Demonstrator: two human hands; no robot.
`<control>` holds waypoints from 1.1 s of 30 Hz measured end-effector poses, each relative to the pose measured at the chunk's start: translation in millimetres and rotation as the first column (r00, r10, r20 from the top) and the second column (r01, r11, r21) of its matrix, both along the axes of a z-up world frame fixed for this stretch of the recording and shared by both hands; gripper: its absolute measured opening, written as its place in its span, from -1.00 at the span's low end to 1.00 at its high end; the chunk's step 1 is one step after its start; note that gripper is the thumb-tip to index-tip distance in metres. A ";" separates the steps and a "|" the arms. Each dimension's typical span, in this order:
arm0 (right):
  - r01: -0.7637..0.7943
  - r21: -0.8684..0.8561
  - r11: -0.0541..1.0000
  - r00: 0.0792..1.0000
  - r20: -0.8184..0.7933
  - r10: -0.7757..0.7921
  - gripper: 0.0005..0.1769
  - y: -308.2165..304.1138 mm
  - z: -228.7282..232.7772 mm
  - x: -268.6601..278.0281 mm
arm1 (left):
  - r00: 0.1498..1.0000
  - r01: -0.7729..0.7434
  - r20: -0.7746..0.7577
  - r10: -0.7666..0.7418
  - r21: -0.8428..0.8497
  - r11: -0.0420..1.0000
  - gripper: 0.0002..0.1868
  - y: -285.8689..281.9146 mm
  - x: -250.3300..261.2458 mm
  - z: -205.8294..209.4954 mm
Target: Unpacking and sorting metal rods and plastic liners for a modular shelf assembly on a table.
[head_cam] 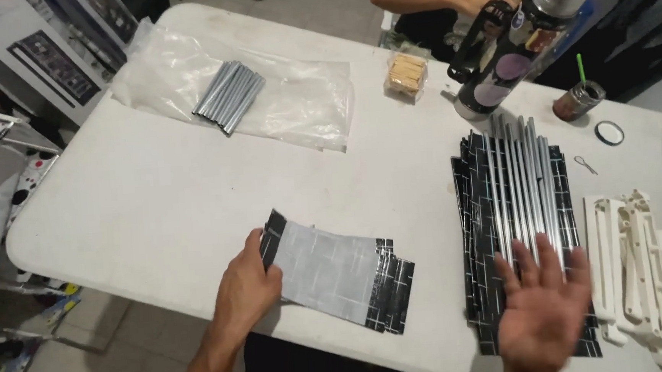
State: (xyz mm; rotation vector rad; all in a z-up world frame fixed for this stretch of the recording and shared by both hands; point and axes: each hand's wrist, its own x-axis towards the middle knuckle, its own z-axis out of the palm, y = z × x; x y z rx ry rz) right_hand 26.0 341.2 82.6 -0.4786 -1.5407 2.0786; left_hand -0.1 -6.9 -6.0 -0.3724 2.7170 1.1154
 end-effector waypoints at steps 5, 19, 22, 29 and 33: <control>-0.029 -0.399 0.917 0.960 -0.266 -0.085 0.18 -4.3 40.2 -0.3 | 0.999 0.026 -0.027 -0.041 -0.422 0.906 -0.24 -22.8 11.1 -27.8; -0.150 -0.687 0.711 0.962 -0.268 -0.056 -0.06 -4.2 -9.8 -7.0 | 0.730 0.563 -0.286 -0.621 -0.264 0.783 -0.43 9.6 -7.5 -43.9; -0.179 -0.332 0.926 0.974 -0.195 0.118 -0.38 -6.1 -45.9 -9.3 | 0.670 0.304 -0.664 -0.334 -0.165 0.938 -0.70 19.6 -26.3 -46.9; -0.760 0.311 0.571 0.639 0.521 0.566 -0.53 -63.0 -140.7 -27.0 | 0.852 0.200 -0.399 -0.338 -0.347 0.916 -0.15 38.6 -60.9 -43.7; -0.702 0.315 0.638 0.683 0.552 0.479 -0.59 -65.8 -136.4 -29.6 | 0.762 0.167 -0.565 -0.315 -0.299 0.939 0.18 32.5 -36.5 -21.1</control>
